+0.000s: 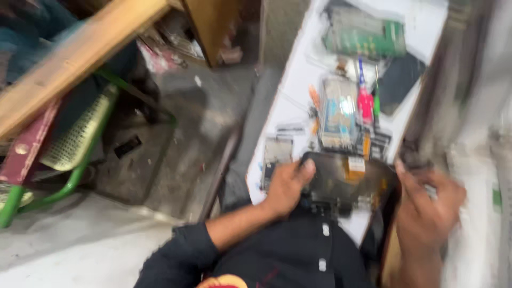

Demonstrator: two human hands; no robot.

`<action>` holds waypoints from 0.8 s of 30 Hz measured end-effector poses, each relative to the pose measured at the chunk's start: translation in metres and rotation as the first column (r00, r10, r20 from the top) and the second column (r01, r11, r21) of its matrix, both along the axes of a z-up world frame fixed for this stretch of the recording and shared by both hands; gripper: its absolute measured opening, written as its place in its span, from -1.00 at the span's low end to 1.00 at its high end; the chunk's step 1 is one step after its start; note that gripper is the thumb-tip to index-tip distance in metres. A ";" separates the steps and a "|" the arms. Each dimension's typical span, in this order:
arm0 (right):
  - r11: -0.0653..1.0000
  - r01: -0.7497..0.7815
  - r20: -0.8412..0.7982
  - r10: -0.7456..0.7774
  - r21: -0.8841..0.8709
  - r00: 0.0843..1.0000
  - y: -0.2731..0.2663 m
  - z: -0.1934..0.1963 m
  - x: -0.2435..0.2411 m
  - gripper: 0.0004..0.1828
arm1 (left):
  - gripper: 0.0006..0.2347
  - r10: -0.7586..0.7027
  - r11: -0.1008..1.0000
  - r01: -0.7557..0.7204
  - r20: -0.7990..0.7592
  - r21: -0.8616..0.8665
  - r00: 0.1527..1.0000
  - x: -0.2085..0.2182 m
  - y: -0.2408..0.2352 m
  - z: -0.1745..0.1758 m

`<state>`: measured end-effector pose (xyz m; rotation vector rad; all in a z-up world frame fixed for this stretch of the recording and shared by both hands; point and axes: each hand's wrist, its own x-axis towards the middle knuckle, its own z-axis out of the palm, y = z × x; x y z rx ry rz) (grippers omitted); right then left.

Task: The person uses a metal spudger to pry and separate the screen assembly from the frame of a disassembled smartphone. They repeatedly lift the screen edge and adjust the device orientation while working at a cluttered repair bench.

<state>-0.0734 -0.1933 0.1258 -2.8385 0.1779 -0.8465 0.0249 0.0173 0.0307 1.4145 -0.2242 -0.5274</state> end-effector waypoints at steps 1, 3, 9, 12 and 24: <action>0.999 -0.001 0.000 0.001 0.037 1.000 0.006 -0.004 -0.003 -0.45 | -0.67 -0.002 1.000 0.003 0.015 -0.016 1.000 0.001 -0.001 -0.002; 0.997 -0.029 0.017 0.028 0.078 0.999 0.013 -0.011 -0.005 -0.43 | -0.70 -0.027 0.992 0.039 0.094 -0.124 0.995 -0.006 0.001 -0.002; 0.998 -0.046 0.078 0.043 0.045 0.996 -0.010 0.004 0.006 -0.46 | -0.73 0.046 0.984 -0.048 -0.018 -0.174 0.999 -0.009 0.008 -0.003; 0.996 0.053 0.083 -0.059 0.079 0.995 -0.015 0.003 0.000 -0.58 | -0.76 0.034 0.894 -0.116 -0.192 -0.432 0.981 -0.010 0.005 -0.015; 0.971 0.185 0.067 -0.197 0.151 0.978 -0.032 -0.012 -0.003 -0.55 | -0.71 0.126 0.890 -0.218 -0.243 -0.400 0.962 0.000 0.007 0.001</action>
